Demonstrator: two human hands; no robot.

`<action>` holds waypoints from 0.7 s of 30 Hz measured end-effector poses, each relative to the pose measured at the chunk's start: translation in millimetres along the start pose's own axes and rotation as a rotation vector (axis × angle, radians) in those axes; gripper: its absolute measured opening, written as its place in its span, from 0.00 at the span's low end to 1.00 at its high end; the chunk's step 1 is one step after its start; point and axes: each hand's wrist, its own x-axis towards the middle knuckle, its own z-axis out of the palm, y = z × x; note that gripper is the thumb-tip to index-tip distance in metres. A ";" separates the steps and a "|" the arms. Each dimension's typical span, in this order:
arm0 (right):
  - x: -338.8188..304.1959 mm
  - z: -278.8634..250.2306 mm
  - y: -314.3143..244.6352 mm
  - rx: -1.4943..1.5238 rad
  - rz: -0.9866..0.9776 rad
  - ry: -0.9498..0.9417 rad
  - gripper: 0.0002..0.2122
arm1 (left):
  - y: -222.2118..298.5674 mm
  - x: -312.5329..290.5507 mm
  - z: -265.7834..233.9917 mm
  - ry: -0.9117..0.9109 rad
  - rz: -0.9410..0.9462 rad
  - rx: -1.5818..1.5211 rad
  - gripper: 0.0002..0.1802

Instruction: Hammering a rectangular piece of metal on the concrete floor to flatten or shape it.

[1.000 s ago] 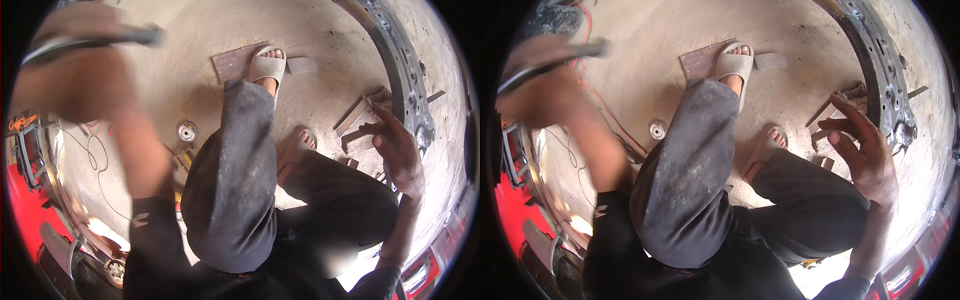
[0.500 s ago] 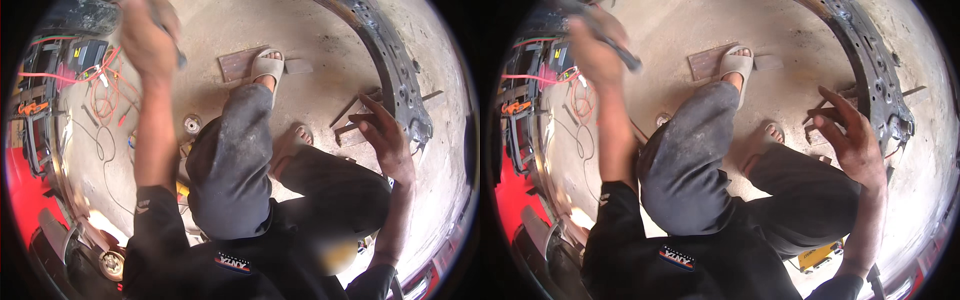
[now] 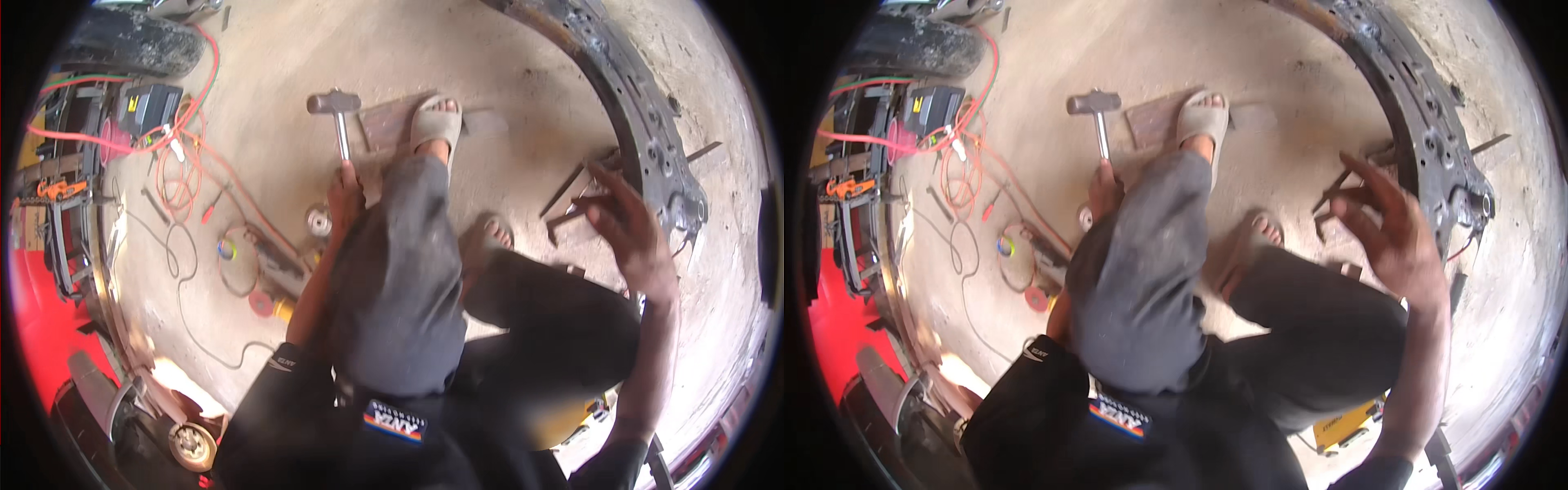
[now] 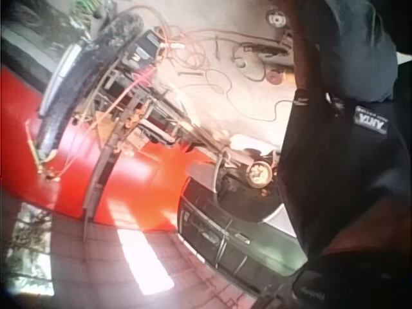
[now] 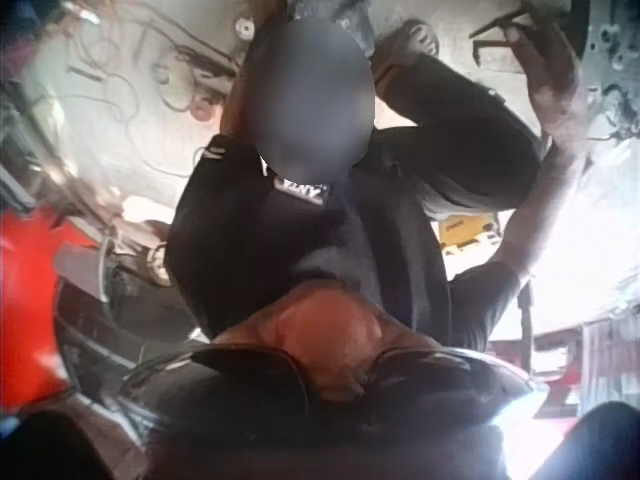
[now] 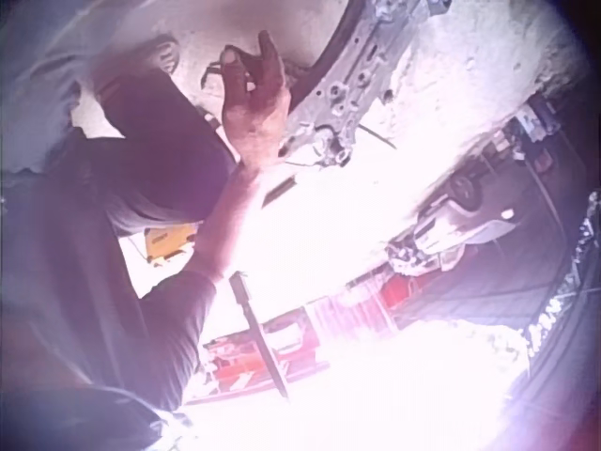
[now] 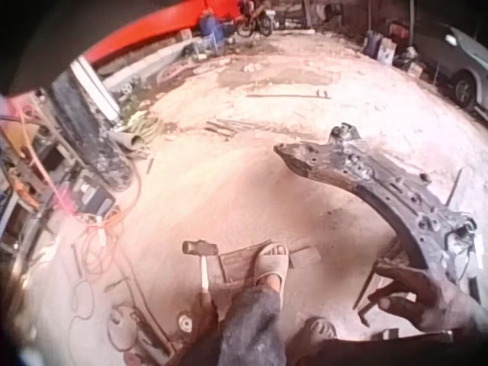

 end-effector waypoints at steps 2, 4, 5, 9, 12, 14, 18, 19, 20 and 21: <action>-12.3 -2.6 -21.0 -0.001 -0.007 0.000 0.25 | -10.1 -32.7 -49.4 0.071 0.450 0.231 0.27; -16.4 -3.4 -30.0 -0.011 -0.051 0.031 0.26 | -67.6 -7.0 -94.9 -0.046 0.340 -0.129 0.24; -25.0 -7.8 -29.8 -0.020 -0.046 0.051 0.26 | -55.9 -33.4 -97.2 -0.064 0.352 -0.137 0.24; -51.1 -16.0 -50.5 -0.097 -0.140 0.128 0.28 | 0.1 -109.0 -125.9 -0.088 0.293 0.029 0.21; -45.1 -12.6 -66.1 -0.193 -0.234 0.088 0.28 | -8.0 -116.9 -136.9 -0.070 0.328 0.024 0.21; -19.1 -0.8 -70.7 -0.277 -0.168 0.085 0.29 | -18.2 -114.4 -136.6 -0.093 0.327 0.027 0.21; 55.5 40.5 -42.5 -0.312 -0.083 0.103 0.30 | -13.2 -86.5 -122.5 -0.117 0.349 0.004 0.21; 71.2 60.8 -31.2 -0.271 -0.066 0.080 0.29 | -11.8 -81.7 -126.7 -0.106 0.349 0.007 0.21; 80.2 85.6 -20.6 -0.195 -0.061 0.057 0.29 | -7.9 -72.0 -127.6 -0.095 0.358 0.004 0.21; 76.3 108.3 -5.0 -0.122 -0.042 0.034 0.29 | -8.5 -66.5 -126.0 -0.098 0.359 0.001 0.21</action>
